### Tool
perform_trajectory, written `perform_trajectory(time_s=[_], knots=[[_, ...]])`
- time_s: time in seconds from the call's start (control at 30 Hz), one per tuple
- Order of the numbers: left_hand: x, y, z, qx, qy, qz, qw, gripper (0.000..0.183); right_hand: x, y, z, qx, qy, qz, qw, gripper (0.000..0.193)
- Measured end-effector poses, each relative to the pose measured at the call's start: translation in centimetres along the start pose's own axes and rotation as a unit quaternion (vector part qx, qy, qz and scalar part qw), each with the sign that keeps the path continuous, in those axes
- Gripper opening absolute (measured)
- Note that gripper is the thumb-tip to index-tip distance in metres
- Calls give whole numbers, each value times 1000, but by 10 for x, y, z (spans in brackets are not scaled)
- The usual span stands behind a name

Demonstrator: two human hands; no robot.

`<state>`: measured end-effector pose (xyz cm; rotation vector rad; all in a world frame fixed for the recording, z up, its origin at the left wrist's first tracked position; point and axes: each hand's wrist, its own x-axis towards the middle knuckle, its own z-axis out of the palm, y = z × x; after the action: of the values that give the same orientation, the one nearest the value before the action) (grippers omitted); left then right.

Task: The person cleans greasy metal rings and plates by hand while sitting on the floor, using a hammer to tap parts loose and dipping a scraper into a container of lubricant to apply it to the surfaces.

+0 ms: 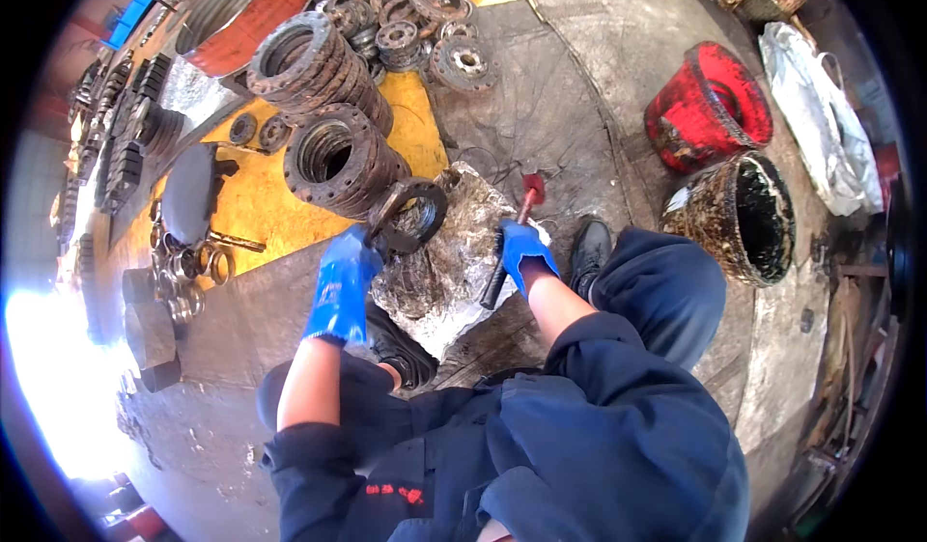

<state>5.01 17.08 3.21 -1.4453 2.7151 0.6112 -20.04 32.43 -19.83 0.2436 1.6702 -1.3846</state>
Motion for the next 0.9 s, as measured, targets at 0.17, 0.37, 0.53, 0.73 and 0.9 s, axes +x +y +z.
perform_trajectory(time_s=[0.17,0.37,0.53,0.73,0.9], knots=[[-12,-13,-4,-45,40,10,998,23,-125,-93,29,-21,-214,-106,971,28],[-10,5,2,-40,51,4,998,24,-210,-165,36,46,-325,-196,924,21],[-3,0,17,-9,78,-21,997,24,-200,-133,16,-23,-318,-278,906,22],[16,-19,56,1,65,-35,997,24,-205,-104,-5,-200,-218,-214,931,25],[28,-37,82,4,68,39,997,29,-177,-101,-8,-254,-232,-256,903,26]])
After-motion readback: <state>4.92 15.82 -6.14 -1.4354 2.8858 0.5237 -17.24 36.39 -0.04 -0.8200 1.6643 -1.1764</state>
